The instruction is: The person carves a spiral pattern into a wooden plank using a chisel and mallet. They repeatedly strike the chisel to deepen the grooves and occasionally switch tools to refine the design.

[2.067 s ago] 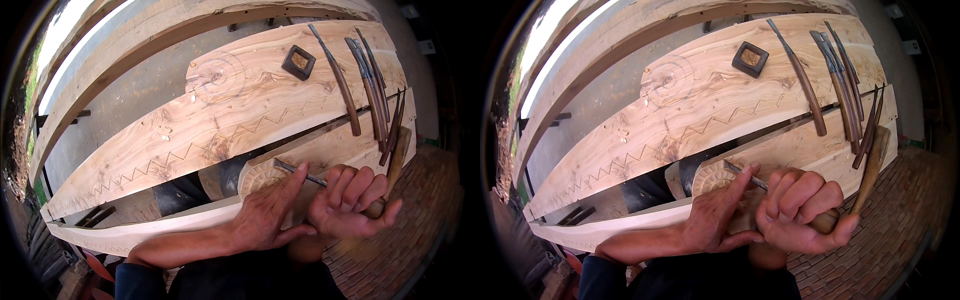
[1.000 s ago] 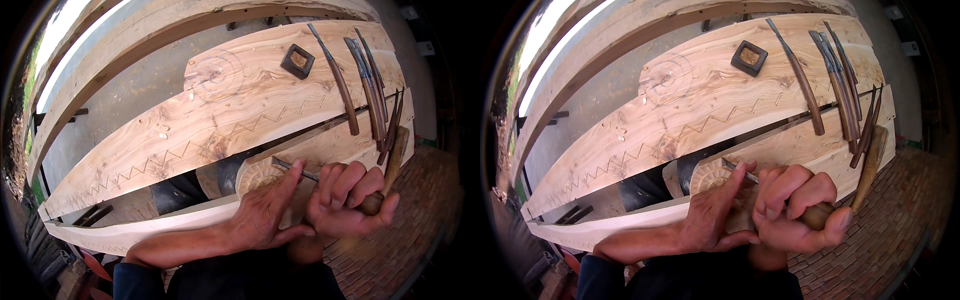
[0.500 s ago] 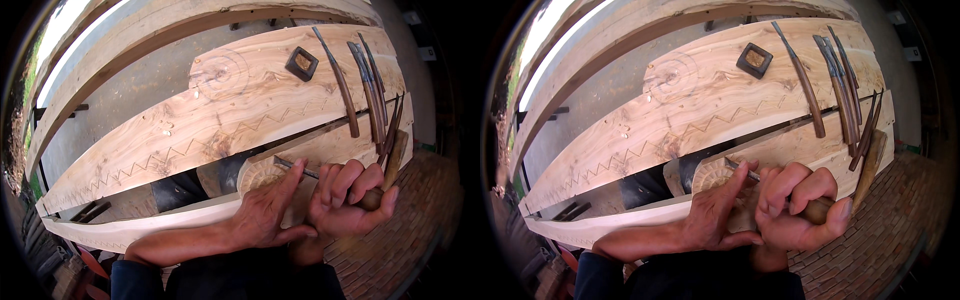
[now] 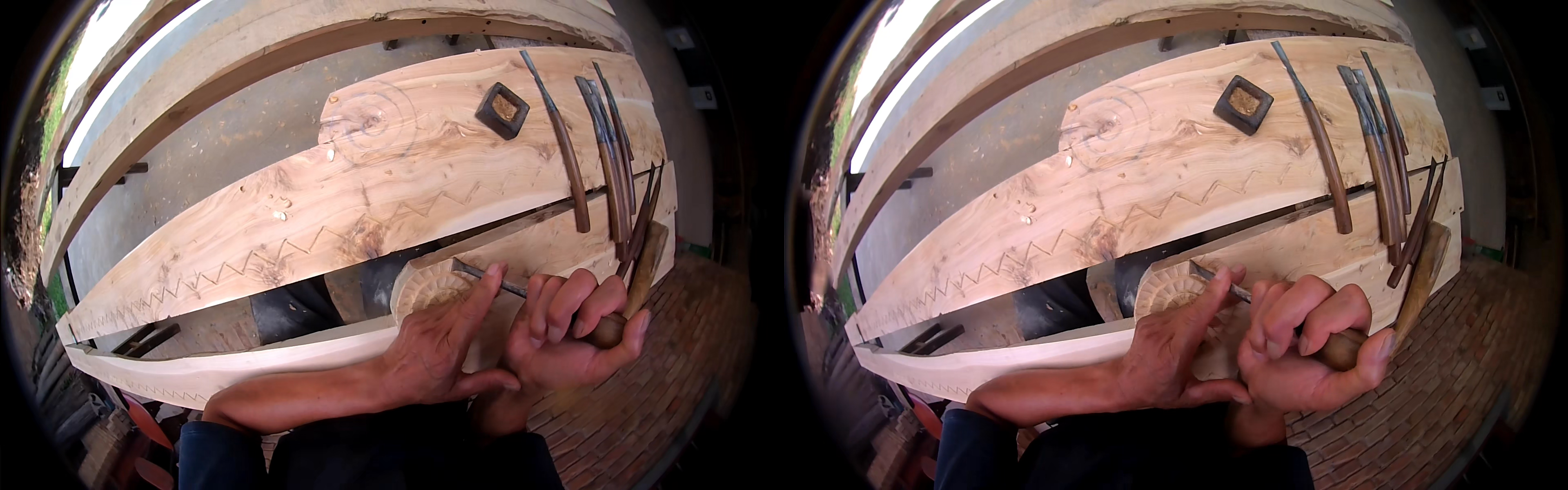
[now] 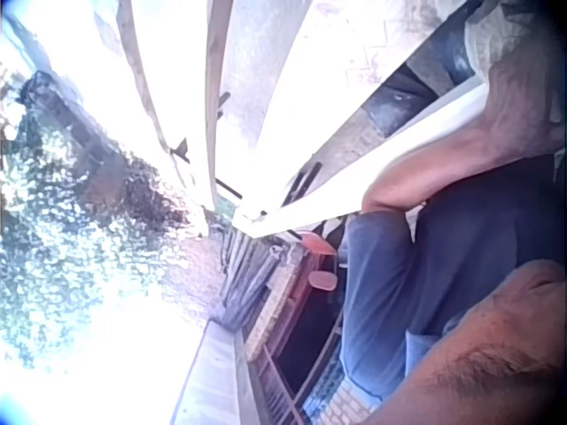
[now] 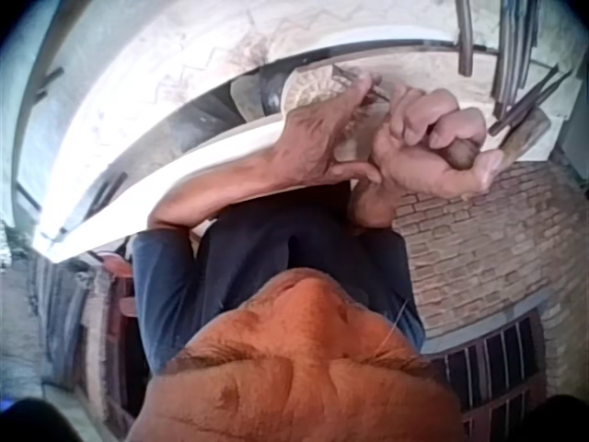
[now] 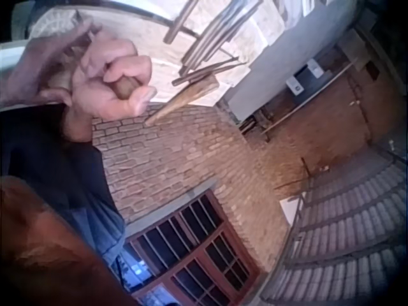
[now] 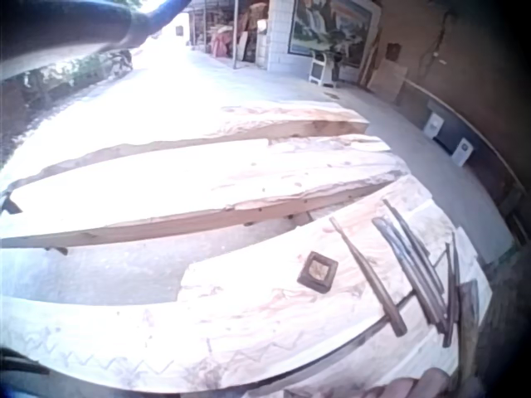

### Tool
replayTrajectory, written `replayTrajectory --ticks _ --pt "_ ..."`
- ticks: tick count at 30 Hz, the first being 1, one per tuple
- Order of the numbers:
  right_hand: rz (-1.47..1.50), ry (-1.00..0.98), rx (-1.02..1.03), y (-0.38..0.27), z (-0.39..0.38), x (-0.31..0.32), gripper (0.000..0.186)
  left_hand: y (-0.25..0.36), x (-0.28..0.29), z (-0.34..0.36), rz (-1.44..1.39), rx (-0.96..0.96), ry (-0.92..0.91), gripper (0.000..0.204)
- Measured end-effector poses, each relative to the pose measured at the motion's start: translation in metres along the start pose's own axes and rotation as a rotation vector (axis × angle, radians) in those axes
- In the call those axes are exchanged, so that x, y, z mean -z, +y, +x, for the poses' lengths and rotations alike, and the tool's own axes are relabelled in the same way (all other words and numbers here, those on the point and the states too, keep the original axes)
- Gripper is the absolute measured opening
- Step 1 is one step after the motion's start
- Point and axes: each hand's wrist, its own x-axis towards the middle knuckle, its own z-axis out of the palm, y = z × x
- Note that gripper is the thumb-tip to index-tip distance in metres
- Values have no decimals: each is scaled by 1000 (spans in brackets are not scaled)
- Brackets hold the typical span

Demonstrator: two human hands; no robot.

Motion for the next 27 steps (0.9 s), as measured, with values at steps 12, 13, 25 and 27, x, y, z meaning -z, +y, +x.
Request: replayTrajectory --ticks 12,13,25,27 --pt "50 17 43 4 -16 9 64 3 2 -3 29 22 -21 143" --pt "65 11 64 6 -19 12 65 3 1 -3 28 -7 6 143" --pt "56 -45 79 9 -9 6 68 -3 -1 -2 40 -60 42 144" --pt "57 -60 139 14 -14 7 68 -2 0 -4 59 -58 32 143"
